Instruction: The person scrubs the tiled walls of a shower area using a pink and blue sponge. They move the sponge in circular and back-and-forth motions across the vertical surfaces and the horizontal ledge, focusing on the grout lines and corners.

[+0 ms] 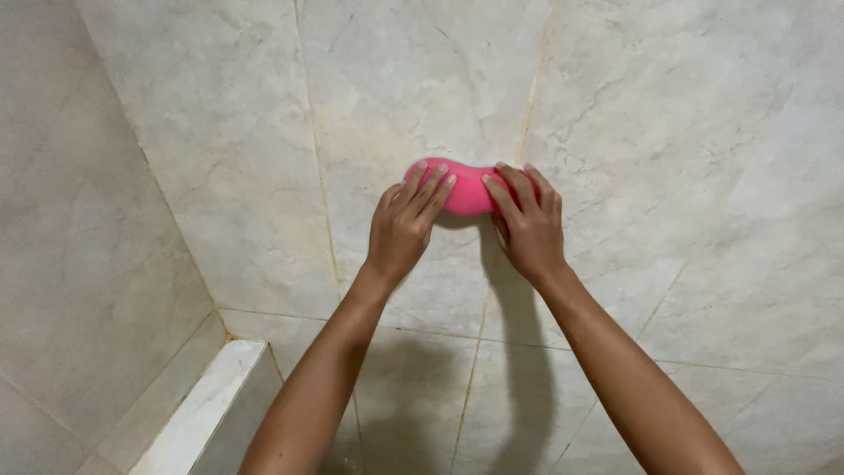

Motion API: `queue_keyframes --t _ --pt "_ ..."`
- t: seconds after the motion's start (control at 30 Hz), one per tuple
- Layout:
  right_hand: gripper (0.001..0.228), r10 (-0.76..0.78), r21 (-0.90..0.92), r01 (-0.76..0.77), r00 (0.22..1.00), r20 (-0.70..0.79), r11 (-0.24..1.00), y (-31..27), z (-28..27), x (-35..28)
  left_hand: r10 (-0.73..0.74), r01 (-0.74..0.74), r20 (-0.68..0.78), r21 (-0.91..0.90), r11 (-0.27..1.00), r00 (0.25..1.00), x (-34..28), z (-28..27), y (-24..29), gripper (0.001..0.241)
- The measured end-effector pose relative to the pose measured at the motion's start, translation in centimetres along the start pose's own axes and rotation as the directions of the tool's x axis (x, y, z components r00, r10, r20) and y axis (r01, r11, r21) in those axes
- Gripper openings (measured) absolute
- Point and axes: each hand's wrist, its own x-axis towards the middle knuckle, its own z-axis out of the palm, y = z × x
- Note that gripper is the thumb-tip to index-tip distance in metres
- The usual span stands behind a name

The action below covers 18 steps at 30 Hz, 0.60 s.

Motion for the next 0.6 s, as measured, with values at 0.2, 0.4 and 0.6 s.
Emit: queue_keyframes --t 0.2,0.4,0.6 --pt "0.056 -0.027 0.081 0.021 0.997 0.071 0.997 -0.5 2.9 -4.1 -0.015 0.019 0.059 -0.066 0.998 0.998 -4.9 1.3 0.1 0.051" --pt "0.056 -0.068 0.114 0.044 0.972 0.224 0.993 -3.3 7.1 -12.3 -0.070 0.085 0.188 -0.073 0.994 0.980 -14.8 3.1 1.5 0.049" --pt "0.051 -0.038 0.147 0.000 0.966 0.257 0.989 -6.4 8.1 -16.0 -0.094 0.101 0.173 -0.032 0.994 0.980 -19.5 3.3 2.5 0.047"
